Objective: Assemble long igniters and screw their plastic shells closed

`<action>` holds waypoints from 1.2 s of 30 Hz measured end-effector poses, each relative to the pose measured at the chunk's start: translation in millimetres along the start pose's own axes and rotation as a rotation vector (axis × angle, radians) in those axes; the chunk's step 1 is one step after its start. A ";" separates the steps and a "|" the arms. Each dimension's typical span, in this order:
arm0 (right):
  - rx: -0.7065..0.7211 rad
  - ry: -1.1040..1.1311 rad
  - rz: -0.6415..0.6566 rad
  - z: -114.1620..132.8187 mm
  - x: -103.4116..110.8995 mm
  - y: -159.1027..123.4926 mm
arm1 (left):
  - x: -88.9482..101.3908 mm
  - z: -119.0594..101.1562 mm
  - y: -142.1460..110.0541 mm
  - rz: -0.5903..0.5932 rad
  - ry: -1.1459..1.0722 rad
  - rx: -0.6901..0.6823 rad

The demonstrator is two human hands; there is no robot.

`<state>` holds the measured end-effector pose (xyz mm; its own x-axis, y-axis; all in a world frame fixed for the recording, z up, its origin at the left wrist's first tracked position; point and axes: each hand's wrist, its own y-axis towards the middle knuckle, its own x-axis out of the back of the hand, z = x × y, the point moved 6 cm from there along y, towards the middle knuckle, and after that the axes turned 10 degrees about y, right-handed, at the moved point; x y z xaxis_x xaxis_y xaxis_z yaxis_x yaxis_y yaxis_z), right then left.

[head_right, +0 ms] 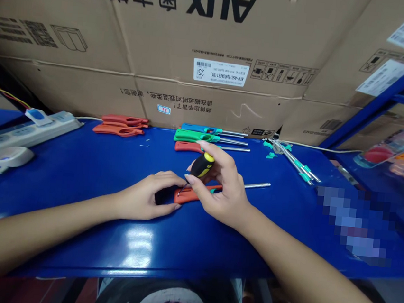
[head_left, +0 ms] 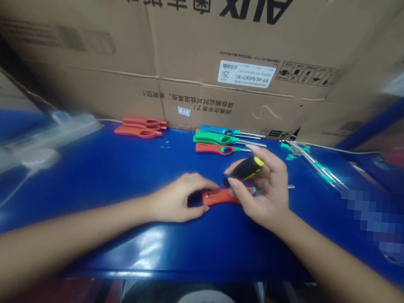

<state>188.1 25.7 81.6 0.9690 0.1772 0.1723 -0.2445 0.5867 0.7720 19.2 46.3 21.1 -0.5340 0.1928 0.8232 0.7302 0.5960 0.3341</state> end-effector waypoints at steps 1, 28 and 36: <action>0.004 -0.004 0.006 0.2 -0.3 -0.3 | -0.2 -0.3 0.0 0.001 -0.002 -0.008; 0.022 0.000 0.060 -1.3 -3.9 -3.2 | -0.7 -2.1 1.7 0.002 -0.019 -0.044; 0.033 -0.002 0.068 -0.2 -3.6 -3.9 | -0.6 -2.1 1.7 0.007 -0.024 -0.046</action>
<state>185.5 23.0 77.9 0.9501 0.2143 0.2265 -0.3089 0.5470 0.7780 21.7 45.6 22.1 -0.5386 0.2152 0.8146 0.7524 0.5579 0.3500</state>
